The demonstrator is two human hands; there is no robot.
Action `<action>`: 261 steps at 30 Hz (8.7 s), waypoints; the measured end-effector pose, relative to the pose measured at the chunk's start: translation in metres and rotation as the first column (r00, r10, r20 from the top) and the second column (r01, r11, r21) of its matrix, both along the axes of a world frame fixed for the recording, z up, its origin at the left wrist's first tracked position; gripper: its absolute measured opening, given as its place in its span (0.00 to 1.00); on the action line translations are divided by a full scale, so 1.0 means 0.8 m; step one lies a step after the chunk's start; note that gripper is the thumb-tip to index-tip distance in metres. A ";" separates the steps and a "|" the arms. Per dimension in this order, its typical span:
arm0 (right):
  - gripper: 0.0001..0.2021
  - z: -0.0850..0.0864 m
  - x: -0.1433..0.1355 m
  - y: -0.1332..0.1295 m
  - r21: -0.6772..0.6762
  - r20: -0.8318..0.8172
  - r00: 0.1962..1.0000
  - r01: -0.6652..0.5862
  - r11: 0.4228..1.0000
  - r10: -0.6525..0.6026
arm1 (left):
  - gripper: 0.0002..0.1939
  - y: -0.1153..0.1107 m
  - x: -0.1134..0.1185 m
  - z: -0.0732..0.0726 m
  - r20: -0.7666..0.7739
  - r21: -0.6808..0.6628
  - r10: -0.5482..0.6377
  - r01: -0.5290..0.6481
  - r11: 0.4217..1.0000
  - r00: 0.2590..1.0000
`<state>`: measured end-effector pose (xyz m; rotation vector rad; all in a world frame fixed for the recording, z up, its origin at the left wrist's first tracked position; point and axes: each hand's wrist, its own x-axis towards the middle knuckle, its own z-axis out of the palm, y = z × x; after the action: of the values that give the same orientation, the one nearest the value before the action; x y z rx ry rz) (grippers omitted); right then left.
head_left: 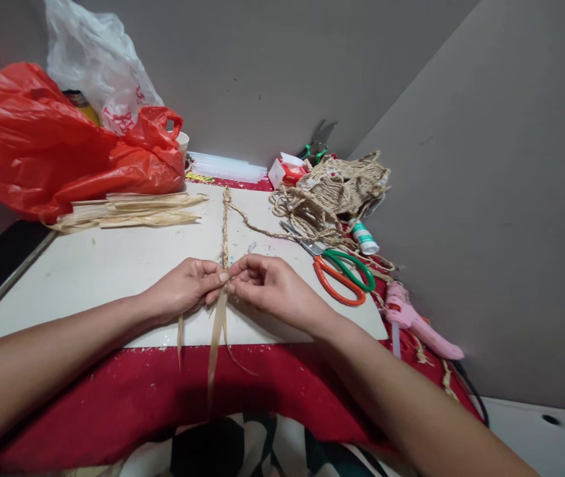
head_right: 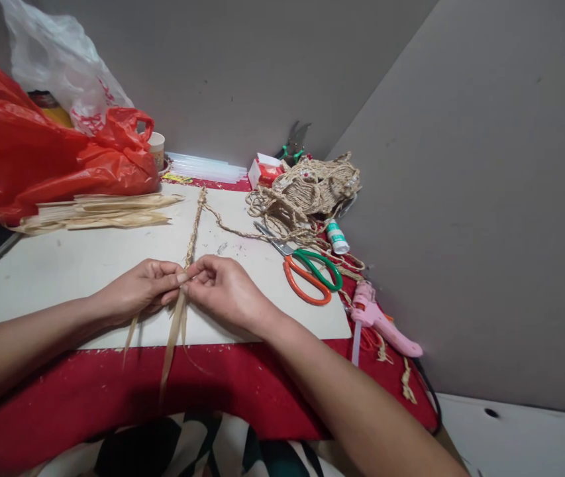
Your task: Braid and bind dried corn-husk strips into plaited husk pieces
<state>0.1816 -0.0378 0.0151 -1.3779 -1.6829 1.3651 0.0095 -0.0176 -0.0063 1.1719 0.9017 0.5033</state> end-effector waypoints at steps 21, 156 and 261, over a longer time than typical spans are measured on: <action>0.19 0.000 0.015 0.035 0.072 0.241 0.864 -0.470 0.880 0.442 | 0.17 0.004 -0.004 -0.004 0.032 -0.069 -0.047 0.049 0.996 0.998; 0.17 0.008 0.009 -0.008 0.233 0.181 0.983 -0.023 0.972 -0.021 | 0.11 -0.004 0.001 0.002 0.111 -0.038 -0.005 0.009 0.999 0.994; 0.19 -0.025 0.004 0.006 -0.514 -0.343 0.939 -0.189 0.837 0.002 | 0.12 0.006 -0.009 0.000 -0.093 0.160 -0.177 0.191 0.969 0.980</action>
<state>0.1849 -0.0333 -0.0046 -1.2524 -1.1969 2.1181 0.0020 -0.0125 -0.0066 1.4230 0.8186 0.3899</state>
